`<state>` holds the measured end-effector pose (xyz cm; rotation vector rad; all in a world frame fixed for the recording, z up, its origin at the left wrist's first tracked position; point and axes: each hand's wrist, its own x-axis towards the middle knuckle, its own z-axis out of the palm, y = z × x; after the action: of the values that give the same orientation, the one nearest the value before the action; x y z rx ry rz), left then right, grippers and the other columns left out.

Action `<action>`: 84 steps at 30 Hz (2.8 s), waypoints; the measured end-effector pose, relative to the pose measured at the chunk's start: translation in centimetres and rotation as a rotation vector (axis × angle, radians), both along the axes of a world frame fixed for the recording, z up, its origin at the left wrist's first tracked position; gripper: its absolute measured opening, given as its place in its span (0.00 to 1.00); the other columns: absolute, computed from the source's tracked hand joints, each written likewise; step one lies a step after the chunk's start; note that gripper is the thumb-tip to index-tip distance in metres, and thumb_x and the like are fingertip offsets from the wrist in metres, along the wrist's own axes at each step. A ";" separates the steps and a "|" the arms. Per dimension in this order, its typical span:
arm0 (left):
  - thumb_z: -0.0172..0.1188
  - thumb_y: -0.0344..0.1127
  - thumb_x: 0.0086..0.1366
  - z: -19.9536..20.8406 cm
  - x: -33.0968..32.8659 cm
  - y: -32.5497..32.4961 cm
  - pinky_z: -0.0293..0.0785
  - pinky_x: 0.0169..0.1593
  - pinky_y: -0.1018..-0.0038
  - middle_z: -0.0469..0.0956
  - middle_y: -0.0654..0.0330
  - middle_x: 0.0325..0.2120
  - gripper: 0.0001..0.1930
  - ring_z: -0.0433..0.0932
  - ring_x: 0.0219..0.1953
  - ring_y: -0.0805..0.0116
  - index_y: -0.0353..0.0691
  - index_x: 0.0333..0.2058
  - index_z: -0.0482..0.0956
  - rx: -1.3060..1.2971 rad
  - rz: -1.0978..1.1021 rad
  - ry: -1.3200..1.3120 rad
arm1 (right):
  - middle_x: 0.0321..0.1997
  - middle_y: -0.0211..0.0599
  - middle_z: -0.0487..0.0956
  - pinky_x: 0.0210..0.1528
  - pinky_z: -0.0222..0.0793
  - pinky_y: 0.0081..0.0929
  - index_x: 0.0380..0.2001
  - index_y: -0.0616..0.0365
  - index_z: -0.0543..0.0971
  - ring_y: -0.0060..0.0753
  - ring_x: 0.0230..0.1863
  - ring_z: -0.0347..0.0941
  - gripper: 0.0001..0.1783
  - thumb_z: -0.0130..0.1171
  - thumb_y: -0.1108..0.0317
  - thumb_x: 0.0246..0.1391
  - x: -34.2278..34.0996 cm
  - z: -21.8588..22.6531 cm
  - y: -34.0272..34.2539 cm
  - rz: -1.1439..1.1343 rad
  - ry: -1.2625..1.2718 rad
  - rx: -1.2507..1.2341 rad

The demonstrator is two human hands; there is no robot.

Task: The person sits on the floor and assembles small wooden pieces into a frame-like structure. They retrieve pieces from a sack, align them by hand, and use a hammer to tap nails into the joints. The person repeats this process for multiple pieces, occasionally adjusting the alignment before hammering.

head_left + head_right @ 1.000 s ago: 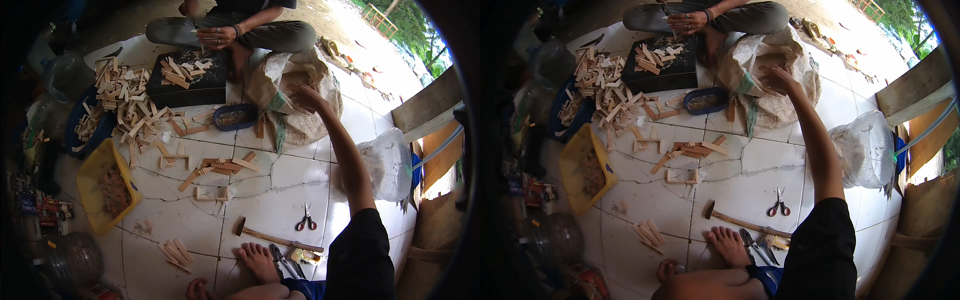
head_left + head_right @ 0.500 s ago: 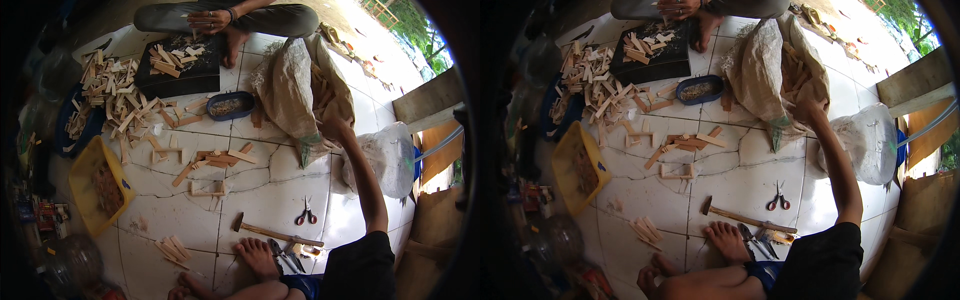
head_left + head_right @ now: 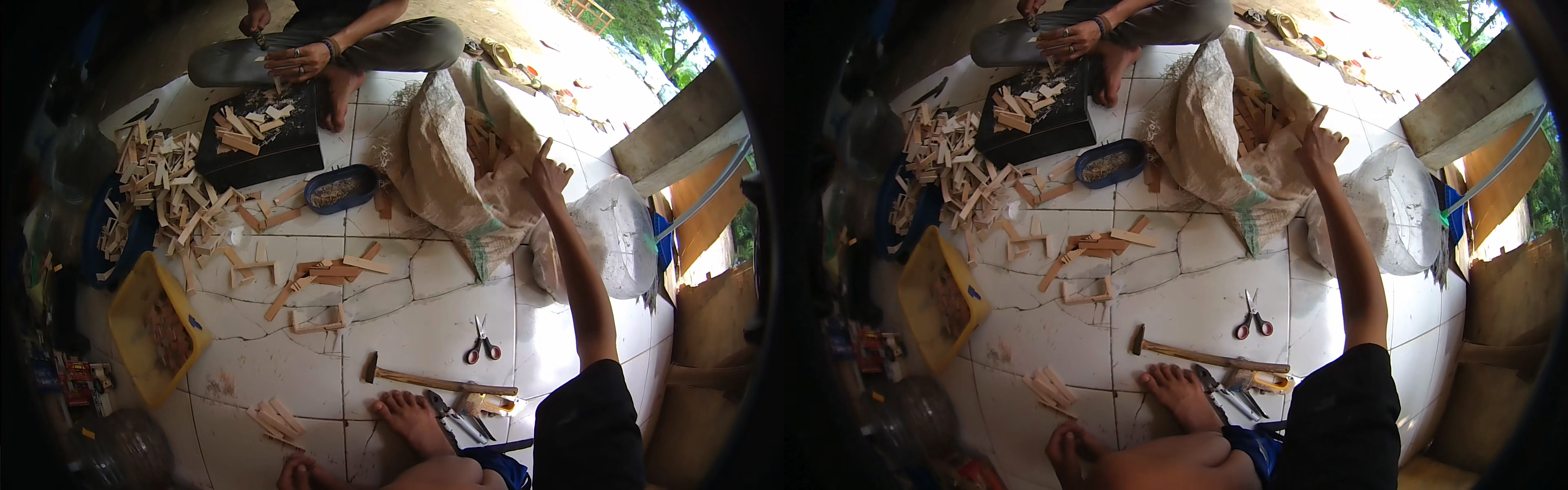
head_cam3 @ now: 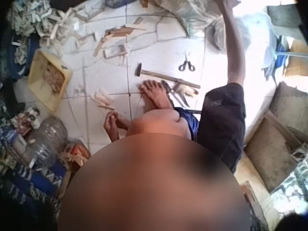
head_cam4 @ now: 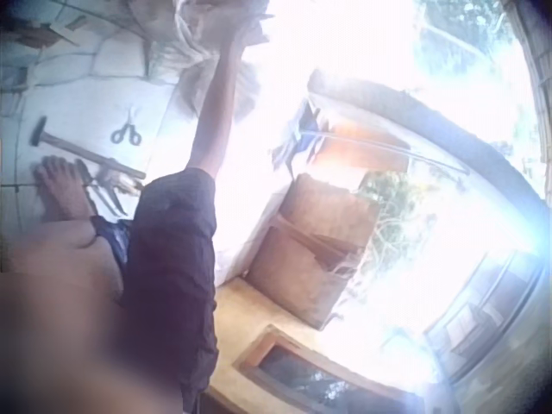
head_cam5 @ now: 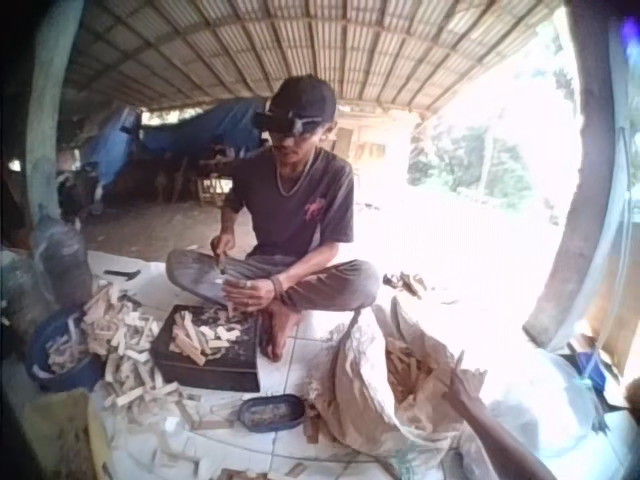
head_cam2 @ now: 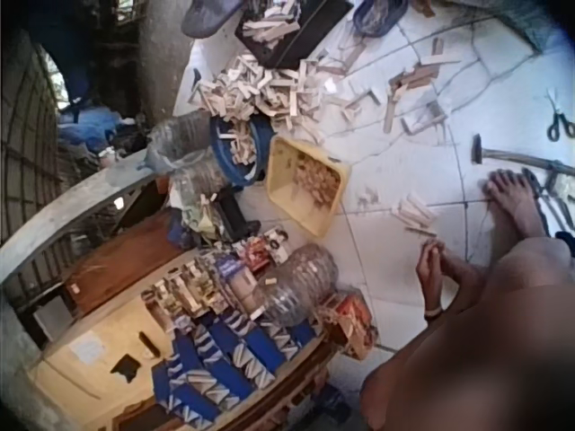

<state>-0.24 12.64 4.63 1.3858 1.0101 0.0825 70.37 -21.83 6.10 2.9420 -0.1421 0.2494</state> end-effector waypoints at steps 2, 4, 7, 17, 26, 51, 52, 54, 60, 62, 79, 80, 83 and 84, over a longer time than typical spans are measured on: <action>0.57 0.38 0.80 -1.0 -0.1 0.2 0.77 0.58 0.68 0.85 0.58 0.47 0.14 0.82 0.50 0.65 0.32 0.51 0.83 0.041 -0.062 0.002 | 0.47 0.56 0.87 0.55 0.74 0.55 0.64 0.63 0.73 0.59 0.50 0.84 0.43 0.76 0.66 0.43 -0.5 2.2 -0.3 0.009 0.054 0.170; 0.57 0.37 0.80 -1.8 -0.2 0.3 0.77 0.58 0.68 0.85 0.58 0.46 0.14 0.82 0.50 0.65 0.33 0.51 0.83 0.083 -0.117 0.010 | 0.44 0.58 0.86 0.50 0.76 0.53 0.52 0.62 0.81 0.59 0.48 0.84 0.28 0.71 0.68 0.45 -2.4 5.2 -0.5 0.069 0.031 0.327; 0.57 0.37 0.80 -2.7 0.0 0.3 0.77 0.58 0.68 0.85 0.57 0.45 0.13 0.82 0.50 0.65 0.33 0.51 0.83 0.129 -0.192 0.016 | 0.37 0.62 0.84 0.44 0.77 0.50 0.43 0.65 0.82 0.63 0.42 0.83 0.19 0.66 0.71 0.46 -8.1 10.3 -0.7 0.263 -0.073 0.421; 0.60 0.27 0.67 11.0 9.2 7.3 0.80 0.50 0.64 0.87 0.49 0.36 0.09 0.87 0.42 0.58 0.31 0.40 0.86 0.471 -0.697 0.026 | 0.25 0.46 0.77 0.35 0.72 0.43 0.70 0.67 0.69 0.46 0.28 0.75 0.45 0.69 0.75 0.44 -23.8 16.6 -1.1 0.201 0.069 0.551; 0.67 0.41 0.69 21.3 27.3 8.0 0.70 0.67 0.57 0.72 0.46 0.65 0.32 0.73 0.67 0.48 0.34 0.67 0.70 0.772 -1.652 -0.264 | 0.23 0.36 0.74 0.33 0.72 0.33 0.75 0.55 0.65 0.30 0.24 0.72 0.52 0.69 0.81 0.43 -27.1 15.9 -0.5 0.098 0.015 0.777; 0.67 0.28 0.59 3.7 38.6 -20.2 0.66 0.56 0.49 0.79 0.48 0.42 0.34 0.78 0.50 0.48 0.35 0.65 0.71 0.329 -0.749 -0.804 | 0.52 0.51 0.85 0.57 0.79 0.44 0.54 0.64 0.83 0.56 0.51 0.83 0.26 0.63 0.77 0.48 -22.6 15.3 7.1 0.873 0.680 0.369; 0.66 0.27 0.60 3.7 38.6 -19.7 0.67 0.56 0.49 0.79 0.46 0.43 0.32 0.78 0.50 0.46 0.36 0.65 0.71 0.340 -0.827 -0.757 | 0.54 0.51 0.84 0.60 0.78 0.42 0.57 0.62 0.82 0.56 0.54 0.82 0.28 0.63 0.77 0.49 -20.9 13.3 7.0 0.823 0.708 0.243; 0.62 0.24 0.62 3.8 38.6 -18.7 0.70 0.56 0.50 0.80 0.43 0.45 0.29 0.79 0.50 0.44 0.37 0.63 0.72 0.382 -0.939 -0.668 | 0.59 0.51 0.82 0.65 0.75 0.41 0.64 0.59 0.78 0.56 0.60 0.79 0.34 0.65 0.75 0.50 -18.5 11.6 5.4 0.680 0.750 0.074; 0.60 0.19 0.61 4.3 38.1 -18.3 0.70 0.59 0.51 0.82 0.48 0.40 0.33 0.82 0.45 0.47 0.39 0.66 0.73 0.461 -0.846 -0.654 | 0.74 0.52 0.72 0.78 0.63 0.44 0.74 0.46 0.71 0.52 0.76 0.65 0.50 0.77 0.71 0.43 -15.3 13.4 2.5 0.566 0.474 -0.158; 0.60 0.18 0.60 4.4 37.8 -18.1 0.67 0.63 0.49 0.83 0.50 0.40 0.31 0.83 0.45 0.49 0.39 0.65 0.75 0.541 -0.796 -0.670 | 0.68 0.51 0.77 0.79 0.62 0.43 0.70 0.48 0.76 0.54 0.77 0.64 0.46 0.76 0.71 0.43 -15.0 15.7 3.1 0.499 0.453 -0.296; 0.65 0.30 0.67 8.3 35.9 -13.6 0.48 0.76 0.30 0.80 0.62 0.38 0.10 0.81 0.46 0.65 0.43 0.47 0.83 0.926 -0.816 -0.551 | 0.40 0.42 0.86 0.54 0.78 0.41 0.36 0.55 0.88 0.45 0.50 0.83 0.25 0.82 0.48 0.41 -20.9 15.8 1.1 0.394 0.697 -0.186; 0.62 0.28 0.66 7.9 35.5 -13.6 0.49 0.76 0.30 0.81 0.61 0.38 0.10 0.82 0.47 0.63 0.41 0.46 0.82 0.912 -0.892 -0.543 | 0.40 0.41 0.87 0.55 0.78 0.41 0.37 0.54 0.88 0.45 0.51 0.83 0.27 0.83 0.46 0.39 -20.9 14.7 1.0 0.389 0.780 -0.244; 0.55 0.24 0.64 6.6 34.3 -13.8 0.49 0.75 0.29 0.83 0.56 0.38 0.10 0.83 0.48 0.58 0.36 0.44 0.79 0.852 -1.117 -0.502 | 0.44 0.49 0.87 0.60 0.78 0.42 0.64 0.51 0.78 0.45 0.56 0.83 0.49 0.84 0.47 0.37 -21.1 11.6 0.6 0.487 0.908 -0.248; 0.55 0.24 0.64 6.1 34.0 -14.0 0.49 0.75 0.30 0.82 0.55 0.38 0.10 0.83 0.48 0.58 0.36 0.44 0.78 0.835 -1.125 -0.524 | 0.45 0.50 0.87 0.61 0.78 0.42 0.70 0.50 0.75 0.44 0.57 0.83 0.54 0.84 0.48 0.37 -21.3 11.0 0.4 0.507 0.921 -0.218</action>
<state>33.80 -1.32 10.73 2.3453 -0.3991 0.0178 49.05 -21.46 17.05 2.5113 0.6988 -0.9454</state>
